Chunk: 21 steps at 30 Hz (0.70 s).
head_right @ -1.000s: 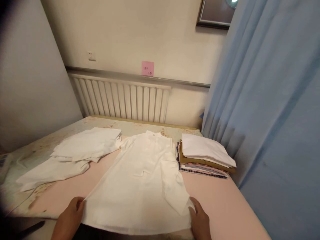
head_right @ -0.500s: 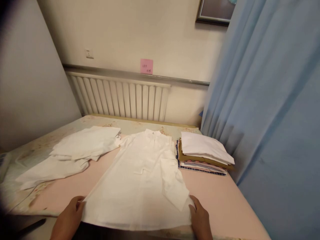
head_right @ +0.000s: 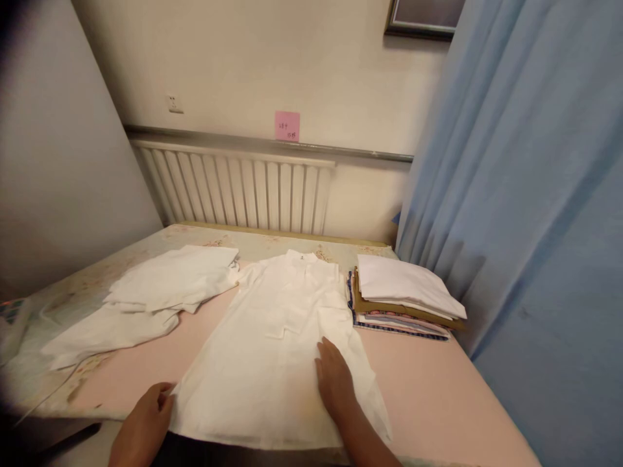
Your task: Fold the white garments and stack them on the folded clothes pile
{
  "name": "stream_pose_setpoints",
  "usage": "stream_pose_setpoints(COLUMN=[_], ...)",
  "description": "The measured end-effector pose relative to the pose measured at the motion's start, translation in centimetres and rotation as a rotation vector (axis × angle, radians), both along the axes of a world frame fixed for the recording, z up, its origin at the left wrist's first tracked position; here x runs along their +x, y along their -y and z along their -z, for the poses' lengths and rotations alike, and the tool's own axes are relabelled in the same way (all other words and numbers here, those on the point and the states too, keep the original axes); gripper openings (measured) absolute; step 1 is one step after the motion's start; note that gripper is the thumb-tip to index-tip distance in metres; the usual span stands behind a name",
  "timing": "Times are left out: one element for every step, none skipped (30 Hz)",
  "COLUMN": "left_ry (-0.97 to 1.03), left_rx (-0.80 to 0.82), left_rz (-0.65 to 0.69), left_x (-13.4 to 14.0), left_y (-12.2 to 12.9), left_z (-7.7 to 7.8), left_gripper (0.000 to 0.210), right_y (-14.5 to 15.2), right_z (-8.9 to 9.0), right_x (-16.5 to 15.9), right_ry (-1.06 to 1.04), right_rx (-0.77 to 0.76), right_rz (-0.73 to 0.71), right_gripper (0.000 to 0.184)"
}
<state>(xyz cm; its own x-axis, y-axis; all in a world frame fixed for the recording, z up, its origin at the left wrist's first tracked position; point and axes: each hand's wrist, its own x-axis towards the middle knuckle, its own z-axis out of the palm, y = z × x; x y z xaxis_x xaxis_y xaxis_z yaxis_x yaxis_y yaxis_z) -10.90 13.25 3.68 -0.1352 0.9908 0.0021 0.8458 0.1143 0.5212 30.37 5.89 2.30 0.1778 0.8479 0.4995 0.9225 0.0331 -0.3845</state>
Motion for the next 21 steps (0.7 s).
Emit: stream_pose_setpoints(left_ry=[-0.002, -0.006, -0.01, -0.013, -0.013, -0.012, -0.012, -0.017, -0.031, -0.06, -0.106, -0.16, -0.208, -0.234, -0.224, -0.167, -0.063, 0.062, 0.194, 0.362, 0.571], left_rx=[-0.001, -0.003, -0.006, -0.01, -0.015, -0.019, -0.019, -0.014, -0.008, 0.004, 0.023, 0.051, 0.086, 0.121, 0.152, 0.17, 0.164, 0.133, 0.077, -0.004, -0.071], left_rz=[-0.002, -0.002, -0.004, -0.005, -0.003, 0.0, 0.005, 0.011, 0.018, 0.023, 0.021, 0.015, 0.011, 0.014, 0.021, 0.04, 0.062, 0.048, 0.041, 0.032, -0.024], left_x=[0.1, 0.1, 0.2, 0.2, 0.2, 0.1, 0.0, -0.1, -0.3, -0.4, -0.5, -0.5, -0.4, -0.1, 0.4, 1.0, 1.8, 2.7, 3.8, 4.9, 6.0], left_y=[0.0, 0.0, 0.0, 0.0, 0.0, -0.1, -0.1, -0.2, -0.3, -0.4, -0.5, -0.8, -1.2, -1.8, -2.5, -3.5, -4.6, -5.9, -7.5, -9.1, -10.8], left_z=[-0.1, -0.2, -0.2, -0.3, -0.2, -0.1, 0.1, 0.3, 0.5, 0.6, 0.7, 0.6, 0.4, 0.0, -0.5, -1.2, -1.9, -2.6, -3.3, -4.0, -4.4], left_gripper=[0.028, 0.028, 0.027, 0.027, 0.026, 0.026, 0.027, 0.028, 0.029, 0.03, 0.032, 0.034, 0.035, 0.037, 0.038, 0.038, 0.037, 0.036, 0.033, 0.029, 0.027], right_y=[-1.3, -2.5, -3.7, -4.7, -5.7, -6.6, -7.3, -8.0, -8.5, -9.0, -9.2, -9.4, -9.5, -9.5, -9.5, -9.5, -9.4, -9.4, -9.3, -9.3, -9.4], right_z=[-0.1, -0.2, -0.5, -0.8, -1.1, -1.3, -1.4, -1.3, -1.1, -0.8, -0.4, 0.1, 0.4, 0.7, 0.8, 0.9, 0.9, 0.7, 0.6, 0.5, 0.4], right_x=[-1.2, -2.2, -3.2, -4.0, -4.7, -5.2, -5.6, -5.8, -6.0, -6.0, -5.9, -5.9, -5.8, -5.7, -5.6, -5.6, -5.6, -5.6, -5.7, -5.7, -5.8], right_ry=[0.018, 0.043, 0.072, 0.104, 0.136, 0.166, 0.193, 0.214, 0.229, 0.238, 0.241, 0.239, 0.234, 0.228, 0.221, 0.214, 0.207, 0.201, 0.196, 0.192, 0.19], right_rx=[-0.004, -0.017, -0.025, -0.031, -0.036, -0.037, -0.041, -0.047, -0.059, -0.077, -0.098, -0.119, -0.14, -0.157, -0.169, -0.178, -0.185, -0.191, -0.197, -0.202, -0.208], right_rz=[-0.045, -0.096, -0.143, -0.188, -0.229, -0.263, -0.292, -0.314, -0.331, -0.348, -0.362, -0.373, -0.381, -0.387, -0.39, -0.387, -0.383, -0.382, -0.381, -0.381, -0.382], right_gripper=[0.041, 0.042, 0.043, 0.044, 0.046, 0.048, 0.051, 0.053, 0.055, 0.057, 0.057, 0.056, 0.055, 0.054, 0.053, 0.052, 0.052, 0.052, 0.052, 0.052, 0.052])
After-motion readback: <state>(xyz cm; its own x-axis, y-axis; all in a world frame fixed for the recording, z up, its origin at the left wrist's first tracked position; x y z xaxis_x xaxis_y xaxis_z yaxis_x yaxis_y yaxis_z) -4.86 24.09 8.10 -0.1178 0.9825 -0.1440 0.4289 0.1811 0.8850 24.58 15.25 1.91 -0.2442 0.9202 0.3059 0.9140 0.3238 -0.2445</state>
